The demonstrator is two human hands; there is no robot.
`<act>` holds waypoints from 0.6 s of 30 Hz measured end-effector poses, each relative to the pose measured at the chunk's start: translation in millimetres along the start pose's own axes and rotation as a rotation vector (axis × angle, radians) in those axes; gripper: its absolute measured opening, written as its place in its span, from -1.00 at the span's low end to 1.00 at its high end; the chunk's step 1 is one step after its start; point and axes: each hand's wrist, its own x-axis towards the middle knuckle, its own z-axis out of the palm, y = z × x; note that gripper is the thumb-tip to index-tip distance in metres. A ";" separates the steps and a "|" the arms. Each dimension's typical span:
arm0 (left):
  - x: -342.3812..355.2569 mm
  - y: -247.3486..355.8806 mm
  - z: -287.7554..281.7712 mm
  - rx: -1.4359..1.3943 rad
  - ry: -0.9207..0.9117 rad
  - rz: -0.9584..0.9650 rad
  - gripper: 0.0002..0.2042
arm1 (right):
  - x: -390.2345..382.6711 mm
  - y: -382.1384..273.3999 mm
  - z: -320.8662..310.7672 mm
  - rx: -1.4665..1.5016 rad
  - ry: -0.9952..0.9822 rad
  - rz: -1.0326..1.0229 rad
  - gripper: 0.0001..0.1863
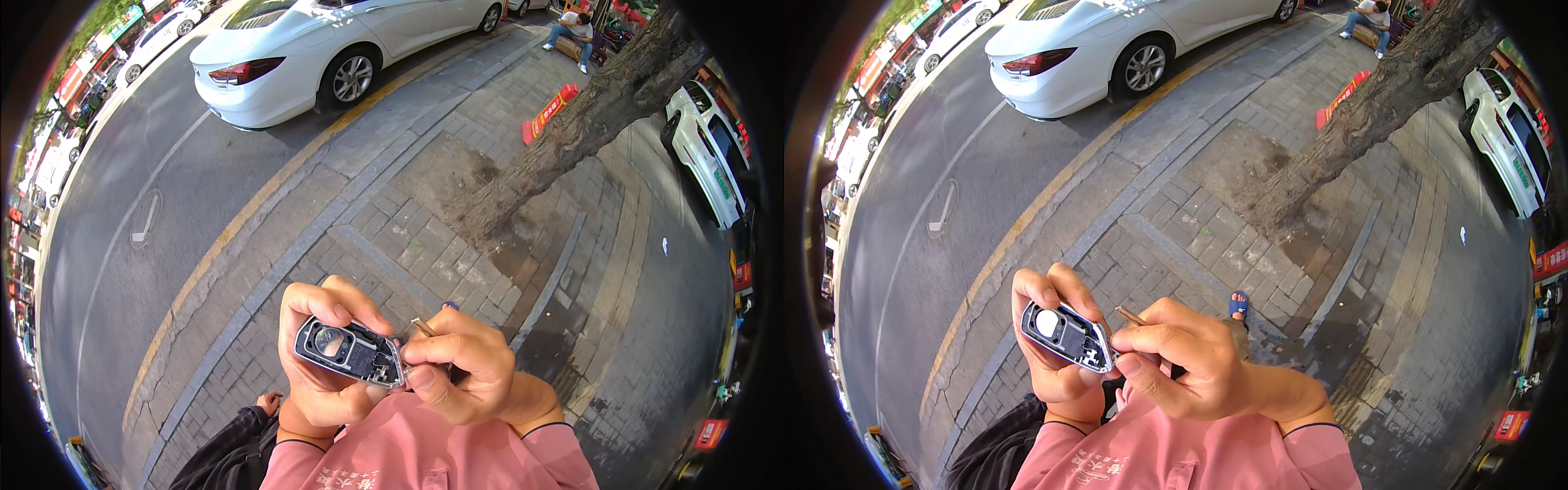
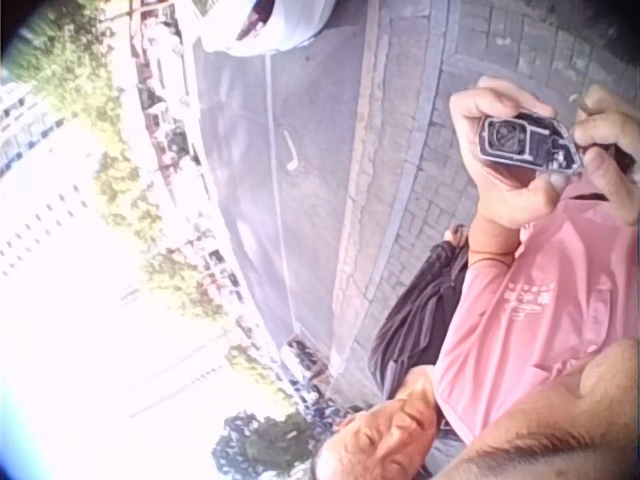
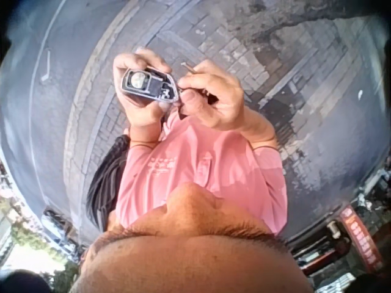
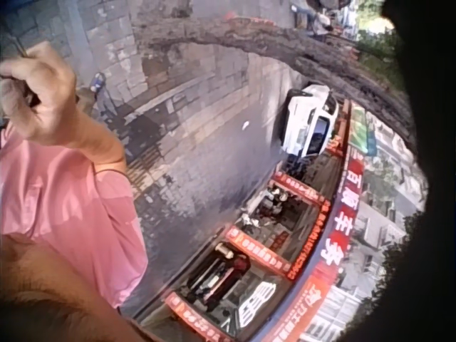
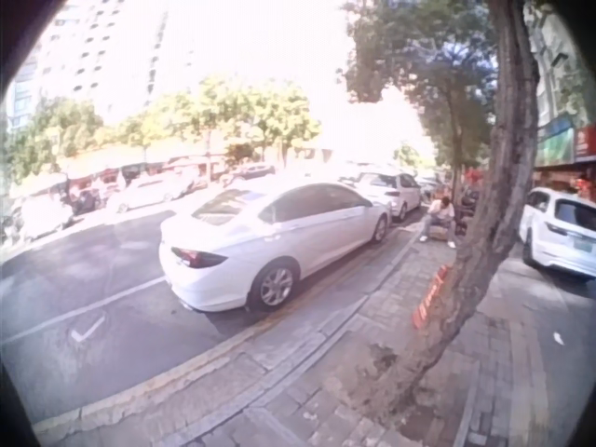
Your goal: The person uses a small screwdriver to open a car key fob, removes the battery, and then reassembles the fob. The task is performed on a sidewalk next to a parked car.
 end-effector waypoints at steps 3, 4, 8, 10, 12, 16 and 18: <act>-3.5 -1.4 -5.1 0.144 -0.032 0.085 -0.48 | -0.2 -2.9 -6.7 0.102 -0.080 0.161 -0.83; -3.8 -0.6 -6.0 0.192 -0.050 0.104 -0.48 | 0.9 -4.6 -9.0 0.140 -0.112 0.219 -0.84; -2.0 0.0 -7.0 0.296 -0.091 0.170 -0.50 | 10.3 -14.3 -14.9 0.106 -0.175 0.321 -0.87; -2.5 0.3 -5.1 0.304 -0.078 0.197 -0.49 | 11.6 -15.3 -16.9 0.123 -0.223 0.376 -0.89; -3.0 1.0 -6.2 0.292 -0.087 0.196 -0.48 | 11.9 -16.8 -16.8 0.143 -0.239 0.425 -0.90; -1.5 1.0 -6.7 0.287 -0.083 0.182 -0.48 | 12.3 -19.7 -15.5 0.159 -0.228 0.478 -0.89; -0.8 1.6 -9.2 0.299 -0.100 0.192 -0.47 | 12.0 -19.7 -15.6 0.162 -0.226 0.485 -0.89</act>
